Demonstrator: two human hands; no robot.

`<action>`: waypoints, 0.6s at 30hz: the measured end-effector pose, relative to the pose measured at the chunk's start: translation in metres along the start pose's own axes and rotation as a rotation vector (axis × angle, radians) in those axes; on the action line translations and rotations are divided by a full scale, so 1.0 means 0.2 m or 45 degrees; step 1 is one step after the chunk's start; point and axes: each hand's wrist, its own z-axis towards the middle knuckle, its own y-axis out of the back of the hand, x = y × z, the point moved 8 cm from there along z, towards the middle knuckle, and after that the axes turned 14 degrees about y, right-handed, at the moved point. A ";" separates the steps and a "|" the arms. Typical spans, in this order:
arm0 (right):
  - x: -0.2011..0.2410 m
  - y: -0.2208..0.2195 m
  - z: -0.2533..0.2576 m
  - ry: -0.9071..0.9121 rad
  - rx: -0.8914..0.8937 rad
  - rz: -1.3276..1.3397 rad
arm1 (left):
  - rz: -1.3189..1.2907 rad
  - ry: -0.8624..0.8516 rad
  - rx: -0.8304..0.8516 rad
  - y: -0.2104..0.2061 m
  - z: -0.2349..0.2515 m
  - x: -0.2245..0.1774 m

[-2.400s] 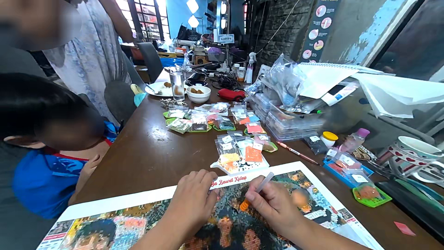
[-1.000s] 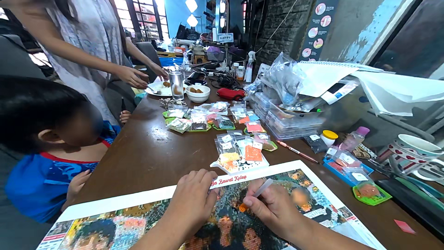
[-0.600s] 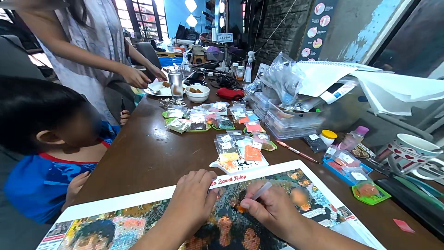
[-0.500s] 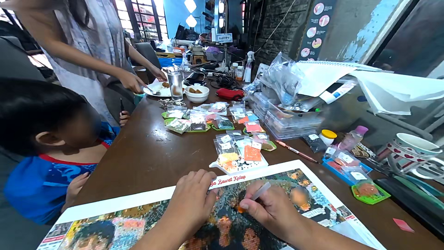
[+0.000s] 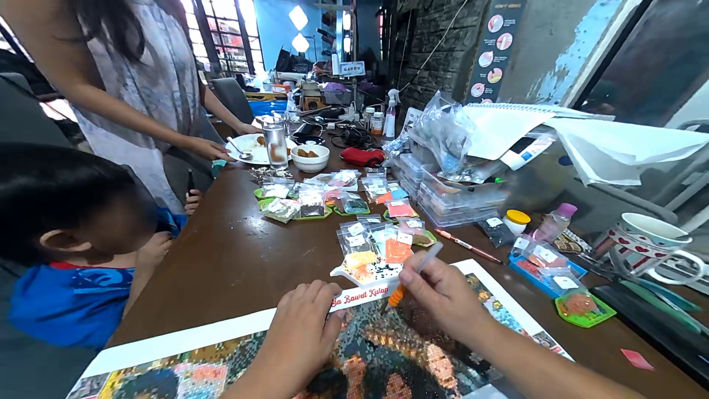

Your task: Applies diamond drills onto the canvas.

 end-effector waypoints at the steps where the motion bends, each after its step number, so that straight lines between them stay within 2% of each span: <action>1: -0.02 0.02 0.04 -0.108 0.037 -0.020 | -0.004 -0.009 -0.008 0.00 0.00 0.00; 4: -0.13 0.04 0.13 -0.382 0.097 0.016 | -0.009 -0.020 -0.003 0.00 0.00 0.00; 8: -0.32 0.02 0.14 -0.478 0.017 0.075 | -0.008 0.020 0.077 0.00 0.00 0.00; 18: -0.35 0.03 0.13 -0.316 0.012 -0.145 | 0.005 0.021 0.080 0.00 0.00 0.00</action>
